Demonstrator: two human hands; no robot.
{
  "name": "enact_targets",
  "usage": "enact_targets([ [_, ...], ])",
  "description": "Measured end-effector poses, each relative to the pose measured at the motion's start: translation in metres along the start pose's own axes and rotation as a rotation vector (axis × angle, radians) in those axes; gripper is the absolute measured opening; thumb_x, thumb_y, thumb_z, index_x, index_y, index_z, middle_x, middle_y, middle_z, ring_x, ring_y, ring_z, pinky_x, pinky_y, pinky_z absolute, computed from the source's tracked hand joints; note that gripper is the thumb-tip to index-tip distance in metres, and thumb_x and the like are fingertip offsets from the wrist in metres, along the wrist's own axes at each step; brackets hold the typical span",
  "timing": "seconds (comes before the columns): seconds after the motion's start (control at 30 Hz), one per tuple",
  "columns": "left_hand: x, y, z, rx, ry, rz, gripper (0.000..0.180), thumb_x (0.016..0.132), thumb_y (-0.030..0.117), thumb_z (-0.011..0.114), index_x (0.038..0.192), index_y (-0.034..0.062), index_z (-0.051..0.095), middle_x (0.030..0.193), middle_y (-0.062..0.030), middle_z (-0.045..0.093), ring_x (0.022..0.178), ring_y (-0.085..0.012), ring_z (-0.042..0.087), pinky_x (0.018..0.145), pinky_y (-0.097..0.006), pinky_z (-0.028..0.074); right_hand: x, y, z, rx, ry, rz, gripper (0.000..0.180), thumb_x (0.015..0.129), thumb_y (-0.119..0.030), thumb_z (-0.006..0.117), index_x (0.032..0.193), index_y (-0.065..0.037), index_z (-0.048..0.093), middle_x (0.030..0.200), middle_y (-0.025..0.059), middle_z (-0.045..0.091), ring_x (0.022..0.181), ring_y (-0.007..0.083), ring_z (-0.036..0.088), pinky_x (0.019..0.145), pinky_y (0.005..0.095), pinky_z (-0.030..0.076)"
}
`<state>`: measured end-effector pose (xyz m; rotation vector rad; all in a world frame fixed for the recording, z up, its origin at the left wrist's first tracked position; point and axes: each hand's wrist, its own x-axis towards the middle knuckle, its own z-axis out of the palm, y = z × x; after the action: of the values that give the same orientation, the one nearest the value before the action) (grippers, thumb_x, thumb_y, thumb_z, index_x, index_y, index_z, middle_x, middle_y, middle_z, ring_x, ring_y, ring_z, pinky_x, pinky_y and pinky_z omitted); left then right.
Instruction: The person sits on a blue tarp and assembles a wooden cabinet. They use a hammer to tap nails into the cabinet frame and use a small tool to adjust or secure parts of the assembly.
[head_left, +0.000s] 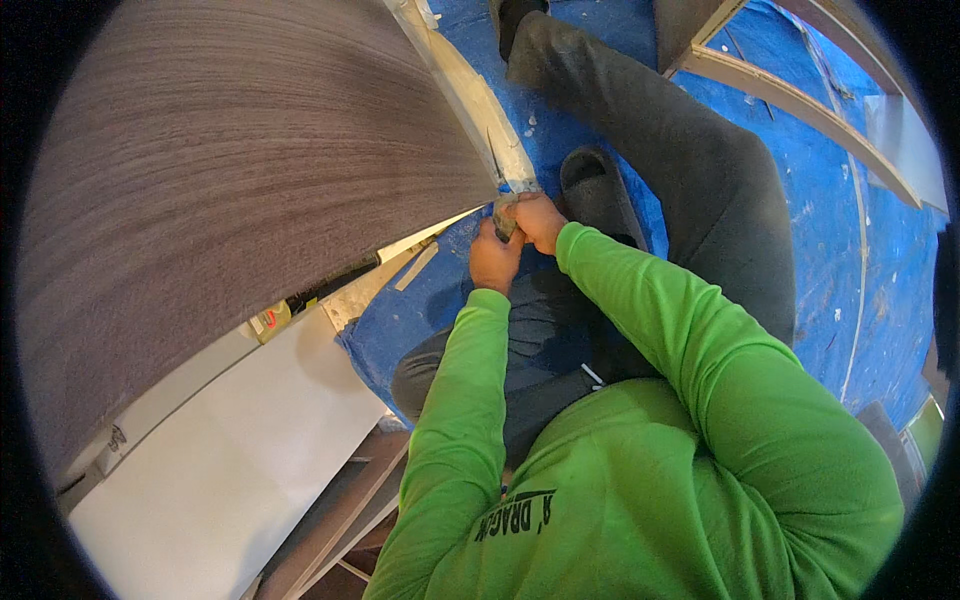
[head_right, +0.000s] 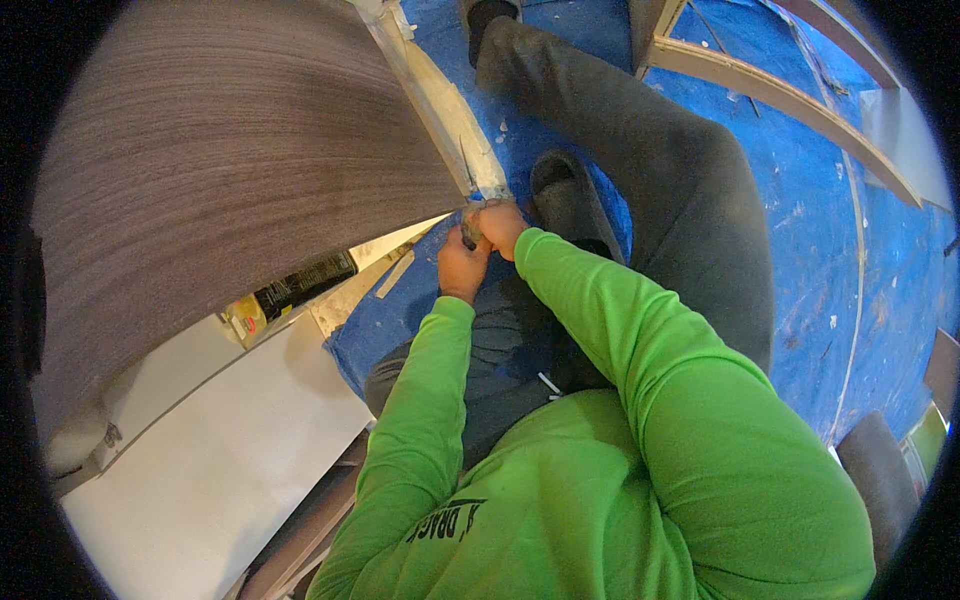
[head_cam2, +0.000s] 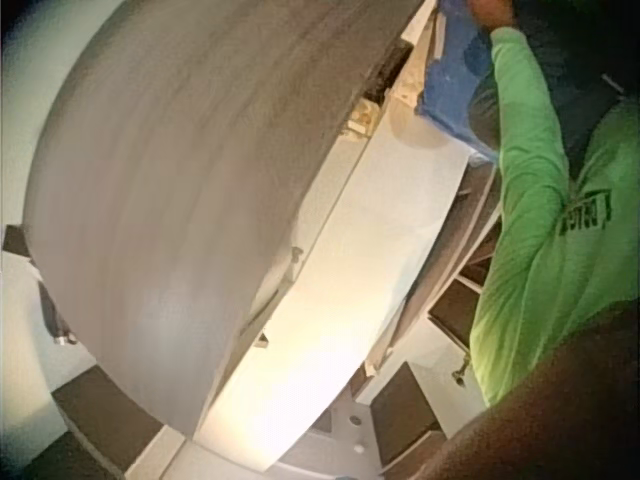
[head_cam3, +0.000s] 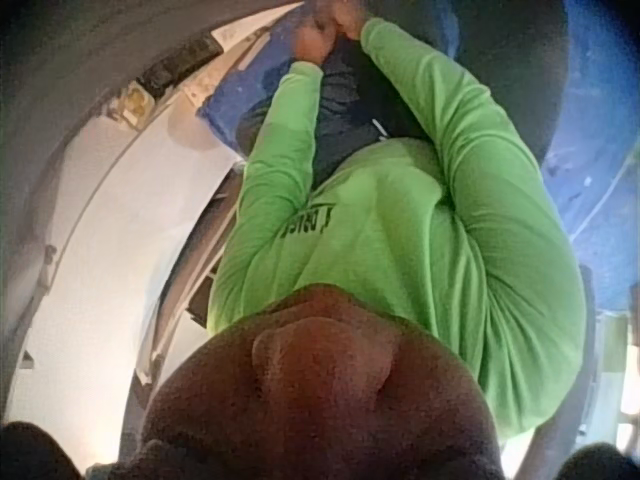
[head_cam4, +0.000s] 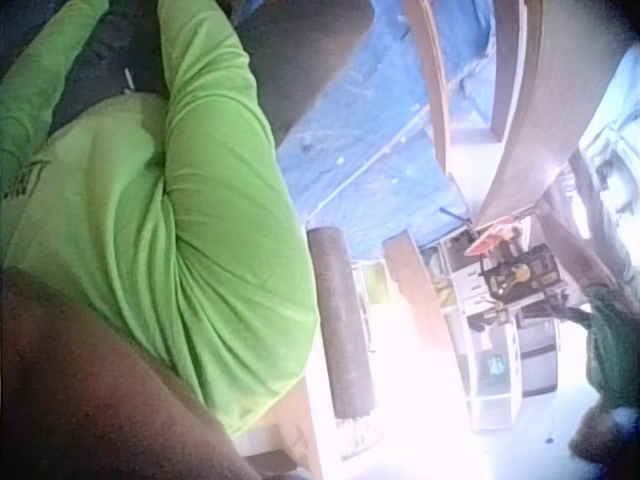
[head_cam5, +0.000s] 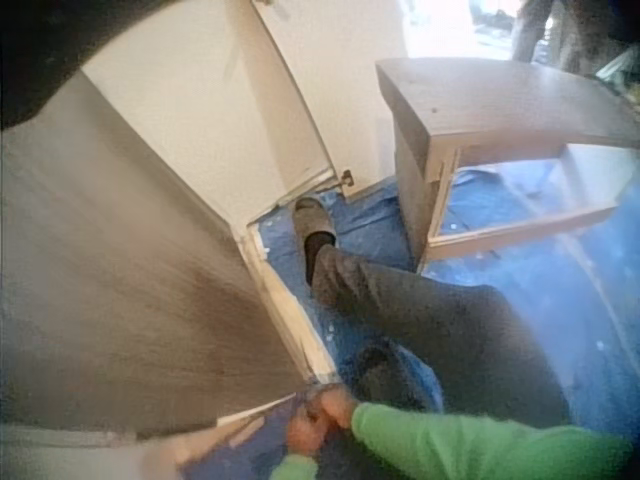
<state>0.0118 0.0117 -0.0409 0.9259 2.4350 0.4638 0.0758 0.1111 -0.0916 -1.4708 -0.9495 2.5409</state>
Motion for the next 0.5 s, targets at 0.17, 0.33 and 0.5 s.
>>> enact_targets([
  [0.17, -0.002, -0.019, 0.014, -0.506, -0.077, -0.107, 0.037, 0.089, 0.032, 0.068, 0.111, 0.0029, 0.065, 0.098, -0.0157, 0.071, 0.091, -0.0296, 0.069, 0.073, -0.04, 0.053, -0.002, -0.005, -0.028, -1.142, 0.269, -0.698, 0.023, 0.082, -0.017, 0.067, 0.094, 0.002, 0.067, 0.095, 0.0271, 0.067, 0.086, 0.0397, 0.067, 0.077, 0.0468, 0.053],
  [0.33, 0.021, -0.003, 0.022, -1.353, -0.05, -0.528, 0.022, 0.098, 0.019, 0.055, 0.118, 0.0105, 0.057, 0.119, -0.0046, 0.064, 0.108, -0.022, 0.058, 0.089, -0.045, 0.048, -0.052, -0.101, -0.029, -0.504, 0.471, -0.507, 0.022, 0.088, -0.02, 0.064, 0.094, 0.001, 0.066, 0.09, 0.0208, 0.067, 0.084, 0.0319, 0.064, 0.075, 0.042, 0.049],
  [0.5, 0.035, 0.017, 0.033, -1.688, 0.033, -0.623, 0.011, 0.096, 0.014, 0.055, 0.107, 0.0116, 0.053, 0.121, -0.006, 0.061, 0.109, -0.0262, 0.056, 0.09, -0.048, 0.048, -0.167, -0.181, -0.085, -0.245, 0.152, -0.715, 0.017, 0.096, -0.02, 0.062, 0.089, -0.005, 0.065, 0.081, -0.0012, 0.061, 0.077, 0.0123, 0.056, 0.071, 0.0309, 0.045],
])
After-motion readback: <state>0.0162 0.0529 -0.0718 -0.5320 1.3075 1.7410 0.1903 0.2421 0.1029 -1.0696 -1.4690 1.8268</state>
